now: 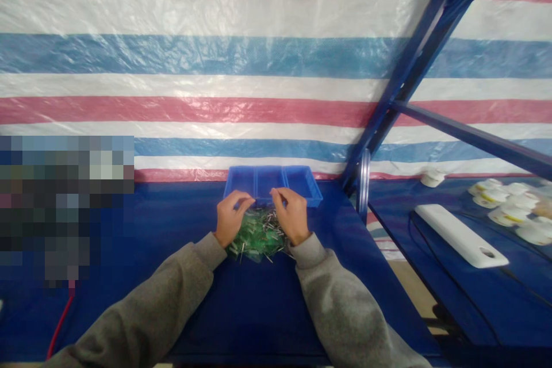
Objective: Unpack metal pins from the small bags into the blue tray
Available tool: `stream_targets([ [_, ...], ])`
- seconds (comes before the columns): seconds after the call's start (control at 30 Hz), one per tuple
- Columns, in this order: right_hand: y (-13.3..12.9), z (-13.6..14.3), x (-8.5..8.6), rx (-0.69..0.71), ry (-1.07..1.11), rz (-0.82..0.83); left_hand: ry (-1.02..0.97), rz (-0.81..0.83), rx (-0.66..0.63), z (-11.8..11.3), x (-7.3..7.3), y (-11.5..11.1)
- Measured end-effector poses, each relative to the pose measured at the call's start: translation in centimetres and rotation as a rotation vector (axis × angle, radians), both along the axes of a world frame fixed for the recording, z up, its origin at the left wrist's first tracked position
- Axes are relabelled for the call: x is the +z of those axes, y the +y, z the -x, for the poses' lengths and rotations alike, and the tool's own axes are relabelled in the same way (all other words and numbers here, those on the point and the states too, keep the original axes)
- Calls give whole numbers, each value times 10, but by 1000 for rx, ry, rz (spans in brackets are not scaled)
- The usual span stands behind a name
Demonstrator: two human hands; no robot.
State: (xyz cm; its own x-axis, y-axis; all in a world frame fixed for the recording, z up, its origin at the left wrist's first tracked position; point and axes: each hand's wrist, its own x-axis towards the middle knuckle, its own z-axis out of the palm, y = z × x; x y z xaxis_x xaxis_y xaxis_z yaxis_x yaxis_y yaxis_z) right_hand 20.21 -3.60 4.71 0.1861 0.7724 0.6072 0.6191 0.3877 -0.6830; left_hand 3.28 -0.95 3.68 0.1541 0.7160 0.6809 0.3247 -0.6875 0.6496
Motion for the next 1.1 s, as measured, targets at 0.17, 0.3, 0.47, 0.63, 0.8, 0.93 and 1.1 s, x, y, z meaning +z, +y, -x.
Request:
stream_targets([
  [0.17,3,1,8,-20,47,21,-81,52,26,0,5,1],
  [0.3,0,3,5,30,50,19,-67,22,-42,1,5,1],
  [0.47,-4,5,-2,139,-2,14,-52,47,-3,1,-2,0],
  [0.63,-5,5,-3,196,-46,21,-78,75,7,1,-5,-1],
  [0.8,-5,4,-5,218,-54,32,-97,109,-19,1,-2,-3],
  [0.93,-5,4,-4,223,-83,27,-113,138,-22,1,1,-5],
  [1.1,-5,5,-4,161,-7,37,-250,260,-56,-4,1,-6],
])
